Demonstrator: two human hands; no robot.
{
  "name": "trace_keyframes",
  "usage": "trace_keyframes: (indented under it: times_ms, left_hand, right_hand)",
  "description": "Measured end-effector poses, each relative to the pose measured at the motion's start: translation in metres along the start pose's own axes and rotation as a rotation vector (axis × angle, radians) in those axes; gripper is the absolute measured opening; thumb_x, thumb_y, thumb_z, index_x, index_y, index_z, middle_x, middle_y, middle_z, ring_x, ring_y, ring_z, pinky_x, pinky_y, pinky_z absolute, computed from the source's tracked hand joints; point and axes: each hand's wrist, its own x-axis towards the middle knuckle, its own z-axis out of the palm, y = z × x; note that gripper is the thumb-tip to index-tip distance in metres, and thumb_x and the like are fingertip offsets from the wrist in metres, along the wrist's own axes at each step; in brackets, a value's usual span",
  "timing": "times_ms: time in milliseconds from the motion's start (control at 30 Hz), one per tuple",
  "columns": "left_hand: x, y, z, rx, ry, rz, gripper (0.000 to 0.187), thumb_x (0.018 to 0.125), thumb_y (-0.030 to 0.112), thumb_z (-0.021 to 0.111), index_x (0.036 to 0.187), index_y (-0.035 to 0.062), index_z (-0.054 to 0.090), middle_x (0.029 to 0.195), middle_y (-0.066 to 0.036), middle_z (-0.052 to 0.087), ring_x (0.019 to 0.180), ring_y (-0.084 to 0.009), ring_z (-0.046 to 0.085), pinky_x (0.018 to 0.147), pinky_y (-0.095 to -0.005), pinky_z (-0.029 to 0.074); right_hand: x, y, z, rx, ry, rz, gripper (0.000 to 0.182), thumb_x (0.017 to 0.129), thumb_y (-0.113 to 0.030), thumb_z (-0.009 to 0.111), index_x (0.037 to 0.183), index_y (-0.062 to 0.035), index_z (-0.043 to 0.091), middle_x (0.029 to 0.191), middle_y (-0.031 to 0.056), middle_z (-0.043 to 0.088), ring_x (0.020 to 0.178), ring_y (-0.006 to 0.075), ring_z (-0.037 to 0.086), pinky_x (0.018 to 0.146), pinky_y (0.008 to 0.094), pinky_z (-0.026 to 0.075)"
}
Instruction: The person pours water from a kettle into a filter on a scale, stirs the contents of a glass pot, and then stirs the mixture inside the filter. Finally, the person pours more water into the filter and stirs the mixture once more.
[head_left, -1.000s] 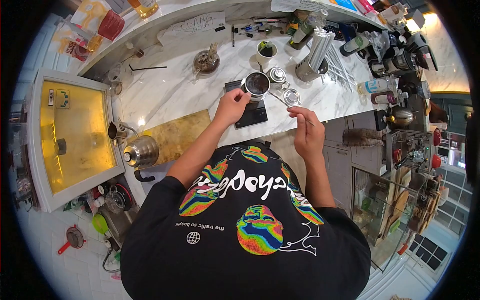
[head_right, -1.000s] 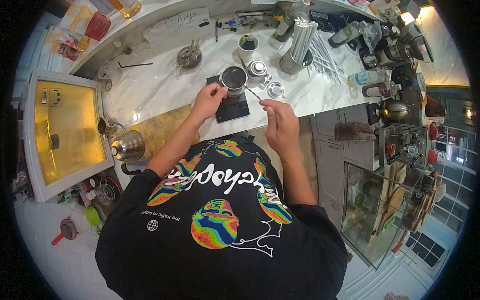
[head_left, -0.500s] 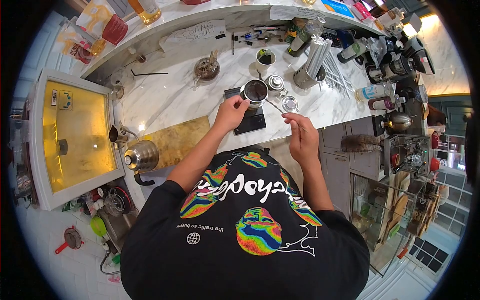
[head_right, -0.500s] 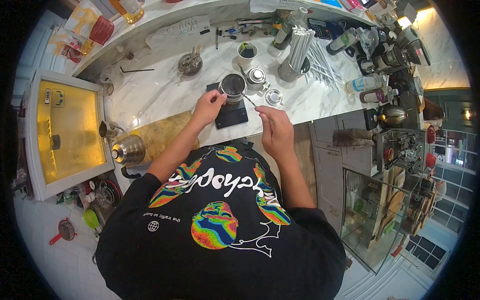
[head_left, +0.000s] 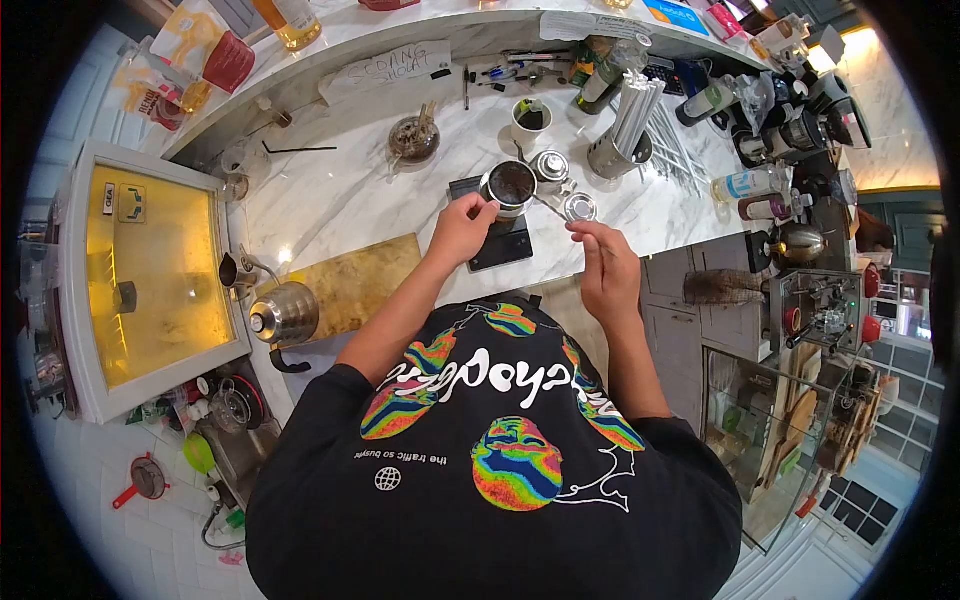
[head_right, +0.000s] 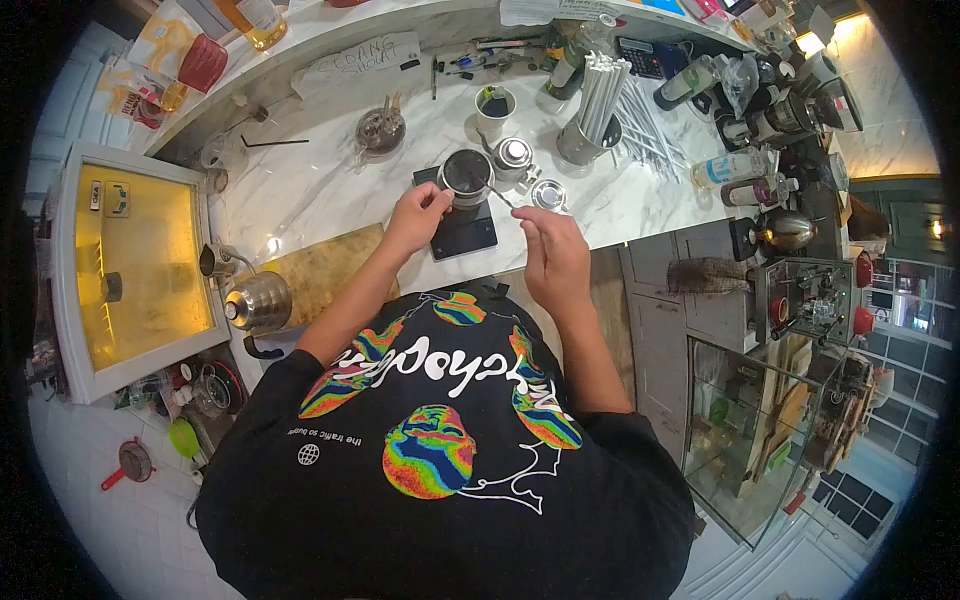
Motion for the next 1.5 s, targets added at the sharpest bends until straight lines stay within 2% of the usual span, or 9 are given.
trace_keyframes:
  times_ms: [367,600,667,700,767,1500]
  left_hand:
    - [0.002,-0.005,0.001,-0.076,-0.011,-0.03,0.033,0.096,0.031,0.067,0.083,0.0011,0.064,0.071,-0.004,0.064,0.065,-0.0119,0.054,0.062,-0.0314,0.045]
    - [-0.001,0.001,-0.001,-0.07,-0.008,-0.041,0.033,0.096,0.031,0.067,0.084,0.0006,0.064,0.071,-0.004,0.063,0.065,-0.0117,0.053,0.062,-0.0313,0.044]
    - [-0.002,0.004,-0.002,-0.022,-0.007,-0.022,0.032,0.096,0.031,0.067,0.084,0.0007,0.064,0.07,-0.004,0.062,0.065,-0.0115,0.053,0.061,-0.0316,0.044]
    - [-0.001,0.002,-0.001,-0.022,-0.006,-0.021,0.032,0.096,0.031,0.067,0.084,0.0007,0.064,0.07,-0.004,0.062,0.065,-0.0115,0.053,0.061,-0.0316,0.044]
    - [0.0,-0.002,0.001,-0.042,0.006,0.006,0.032,0.096,0.031,0.067,0.083,0.0008,0.064,0.069,-0.004,0.062,0.064,-0.0117,0.052,0.061,-0.032,0.044]
    - [-0.002,0.003,-0.002,0.018,0.0,0.0,0.034,0.095,0.033,0.067,0.084,0.0011,0.065,0.072,-0.007,0.065,0.065,-0.0142,0.057,0.062,-0.0328,0.046]
  right_hand:
    - [-0.003,-0.001,0.0,0.009,0.017,-0.016,0.013,0.098,-0.006,0.06,0.105,-0.0048,0.071,0.099,0.0102,0.073,0.086,0.0287,0.065,0.077,0.0362,0.051]
    - [0.001,0.006,-0.007,-0.006,0.046,0.054,0.014,0.098,-0.006,0.06,0.106,-0.0054,0.071,0.099,0.0107,0.073,0.086,0.0286,0.065,0.078,0.0364,0.051]
    - [-0.002,0.01,-0.01,-0.066,0.018,0.003,0.019,0.104,-0.007,0.051,0.11,0.0005,0.068,0.101,0.0114,0.073,0.086,0.0197,0.071,0.077,0.0289,0.053]
    - [-0.004,0.008,-0.009,-0.066,0.018,0.001,0.019,0.104,-0.007,0.051,0.11,0.0005,0.068,0.101,0.0114,0.073,0.086,0.0197,0.071,0.077,0.0289,0.053]
    - [-0.006,0.003,-0.006,0.009,0.051,0.014,0.014,0.098,-0.006,0.06,0.106,-0.0058,0.071,0.098,0.0102,0.073,0.084,0.0281,0.065,0.077,0.0363,0.051]
    - [0.008,-0.006,0.0,0.014,0.044,0.029,0.012,0.098,-0.007,0.061,0.102,-0.0051,0.072,0.094,0.0096,0.072,0.081,0.0274,0.064,0.074,0.0365,0.051]
